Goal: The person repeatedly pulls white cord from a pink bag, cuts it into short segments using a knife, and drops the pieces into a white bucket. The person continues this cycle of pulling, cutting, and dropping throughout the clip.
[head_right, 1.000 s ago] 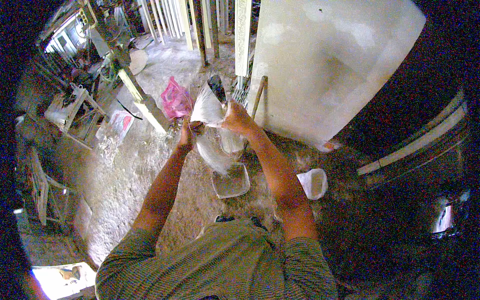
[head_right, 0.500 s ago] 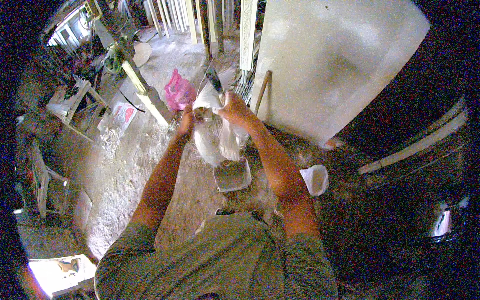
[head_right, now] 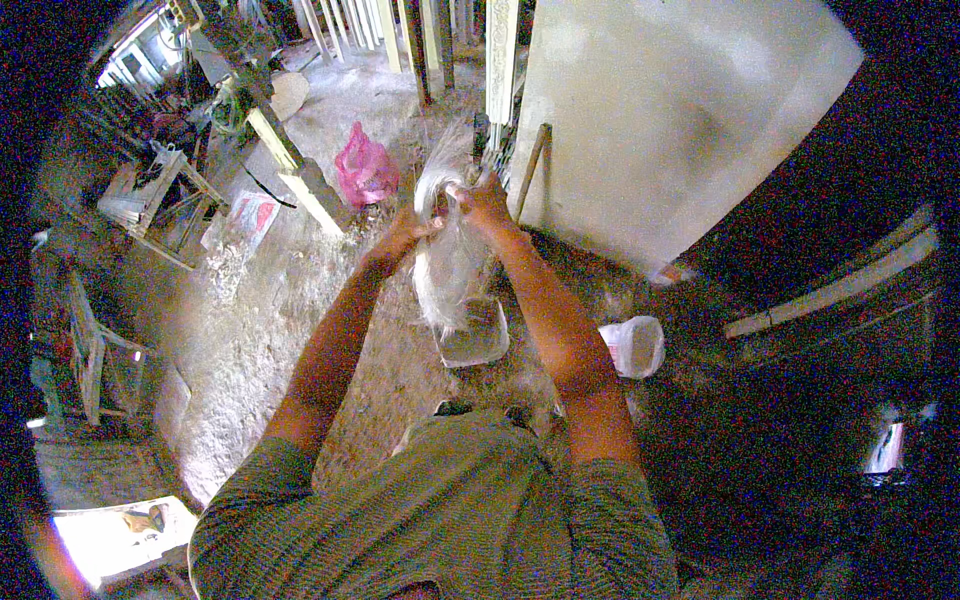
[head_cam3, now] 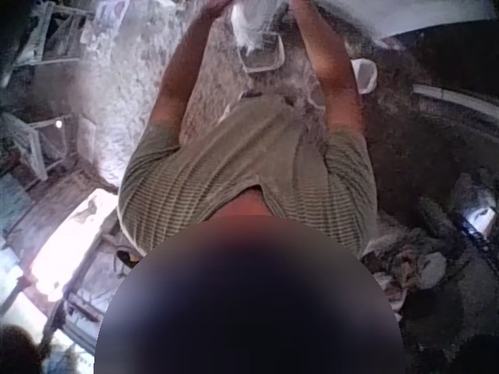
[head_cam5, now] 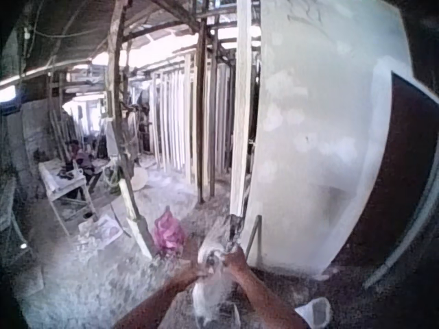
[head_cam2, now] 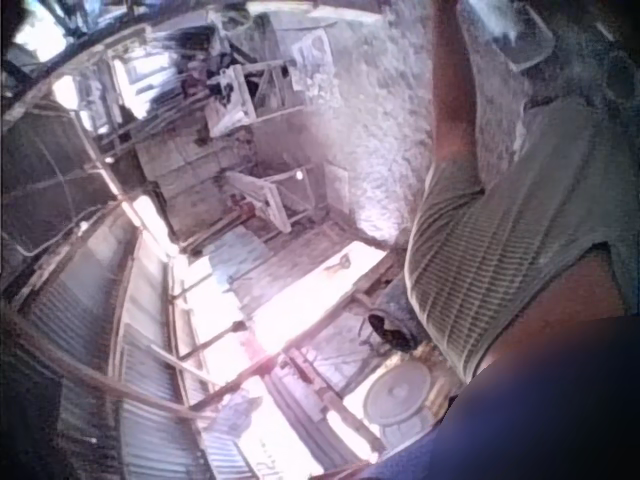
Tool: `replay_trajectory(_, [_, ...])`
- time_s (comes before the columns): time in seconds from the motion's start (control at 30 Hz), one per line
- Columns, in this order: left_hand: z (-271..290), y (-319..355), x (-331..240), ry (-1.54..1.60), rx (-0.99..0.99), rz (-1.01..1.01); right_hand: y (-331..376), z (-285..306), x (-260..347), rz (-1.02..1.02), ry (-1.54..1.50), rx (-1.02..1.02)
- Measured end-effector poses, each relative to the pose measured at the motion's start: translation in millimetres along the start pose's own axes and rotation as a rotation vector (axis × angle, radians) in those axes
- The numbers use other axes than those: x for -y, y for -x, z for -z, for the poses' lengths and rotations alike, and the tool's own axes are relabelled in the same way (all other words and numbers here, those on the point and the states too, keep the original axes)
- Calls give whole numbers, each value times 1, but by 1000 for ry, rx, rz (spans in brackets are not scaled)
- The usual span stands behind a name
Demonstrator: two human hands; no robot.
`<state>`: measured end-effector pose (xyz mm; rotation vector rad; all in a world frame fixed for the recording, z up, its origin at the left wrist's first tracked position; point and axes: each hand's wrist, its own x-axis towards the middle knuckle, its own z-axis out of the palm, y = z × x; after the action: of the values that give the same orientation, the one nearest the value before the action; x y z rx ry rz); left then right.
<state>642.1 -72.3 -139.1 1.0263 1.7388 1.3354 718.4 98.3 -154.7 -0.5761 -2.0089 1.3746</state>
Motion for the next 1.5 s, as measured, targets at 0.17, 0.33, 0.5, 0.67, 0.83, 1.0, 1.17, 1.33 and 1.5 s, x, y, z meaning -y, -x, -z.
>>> replay_trajectory(0.17, [-8,-8,-15,-55,112,-107,-7,-14,-34,199,114,-157])
replay_trajectory(0.33, [-20,-24,-9,-24,210,-105,-13,-20,-35,-23,-271,-268])
replay_trajectory(0.5, [-21,-52,16,33,265,-41,-11,-8,-51,-83,-520,-137])
replay_trajectory(0.67, [-25,-56,24,-42,233,10,-7,58,-49,82,-492,350])
replay_trajectory(0.83, [-16,-43,9,-168,213,104,27,133,15,-52,650,208])
replay_trajectory(1.0, [-16,-52,23,-201,269,120,82,145,77,156,780,125])
replay_trajectory(1.17, [-34,-80,45,-255,295,-221,106,133,79,88,1116,227])
replay_trajectory(1.33, [-64,-78,27,-754,111,-125,89,124,42,78,1161,80])
replay_trajectory(1.5, [-86,-62,12,-958,90,-288,77,132,10,32,1115,139])
